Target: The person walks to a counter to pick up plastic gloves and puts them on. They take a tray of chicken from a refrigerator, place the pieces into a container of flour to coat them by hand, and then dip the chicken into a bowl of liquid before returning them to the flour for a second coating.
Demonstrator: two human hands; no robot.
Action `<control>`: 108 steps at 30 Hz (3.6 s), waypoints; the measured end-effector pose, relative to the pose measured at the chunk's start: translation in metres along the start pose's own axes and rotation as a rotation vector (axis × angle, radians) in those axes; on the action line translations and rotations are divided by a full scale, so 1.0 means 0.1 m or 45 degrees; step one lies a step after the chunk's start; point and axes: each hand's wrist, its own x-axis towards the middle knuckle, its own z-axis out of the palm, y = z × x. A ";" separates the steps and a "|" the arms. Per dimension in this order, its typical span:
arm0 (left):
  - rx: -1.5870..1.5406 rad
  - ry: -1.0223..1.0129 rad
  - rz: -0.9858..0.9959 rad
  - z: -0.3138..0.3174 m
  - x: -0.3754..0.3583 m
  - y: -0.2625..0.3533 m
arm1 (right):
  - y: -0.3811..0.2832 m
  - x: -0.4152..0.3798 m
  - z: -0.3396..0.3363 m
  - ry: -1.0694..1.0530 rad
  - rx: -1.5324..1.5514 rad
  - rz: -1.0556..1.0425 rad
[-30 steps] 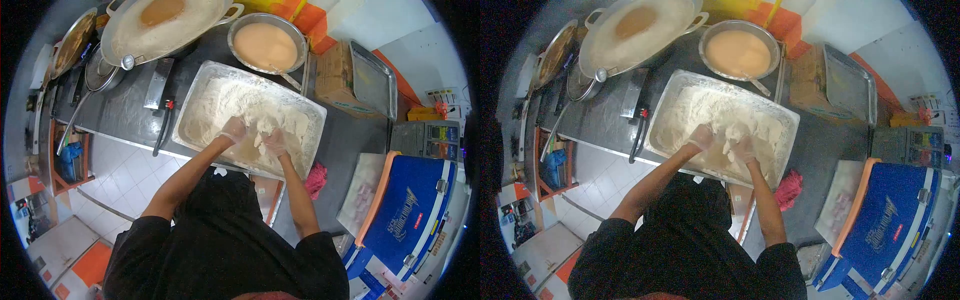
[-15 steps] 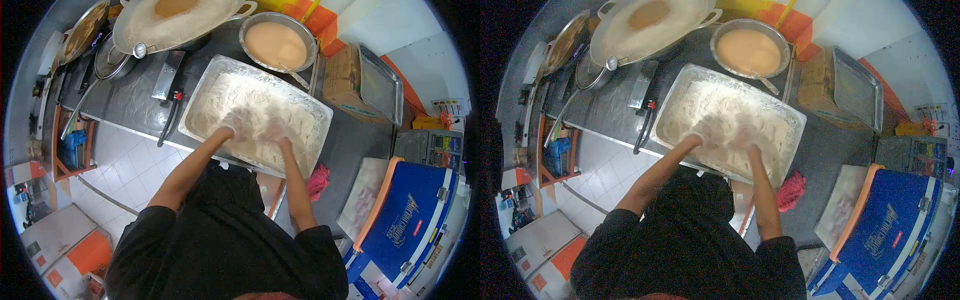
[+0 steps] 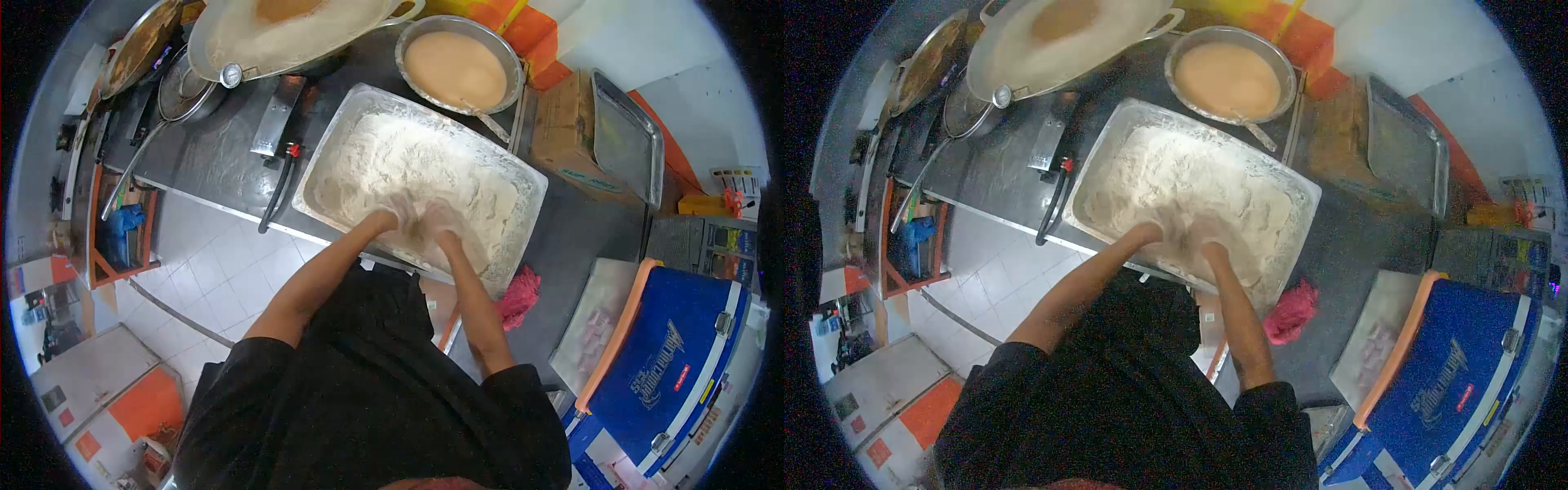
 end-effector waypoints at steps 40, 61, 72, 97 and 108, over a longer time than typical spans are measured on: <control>0.165 0.234 -0.508 -0.51 -0.06 0.19 | 0.19 -0.11 -0.89 0.384 0.302 -0.345; -0.351 0.536 -0.640 -1.86 -0.33 0.56 | -0.47 0.06 -0.68 0.834 0.196 -0.607; 0.139 -0.069 -0.453 -1.72 -0.94 -0.23 | -0.54 -0.50 -1.64 0.828 -0.261 -0.077; -0.670 0.291 -0.387 -2.29 -1.36 0.02 | -3.04 -0.34 -4.15 0.767 0.733 -0.296; -0.476 0.340 -0.463 -1.82 -0.42 0.35 | -0.42 -0.53 -1.50 0.688 -0.419 -0.134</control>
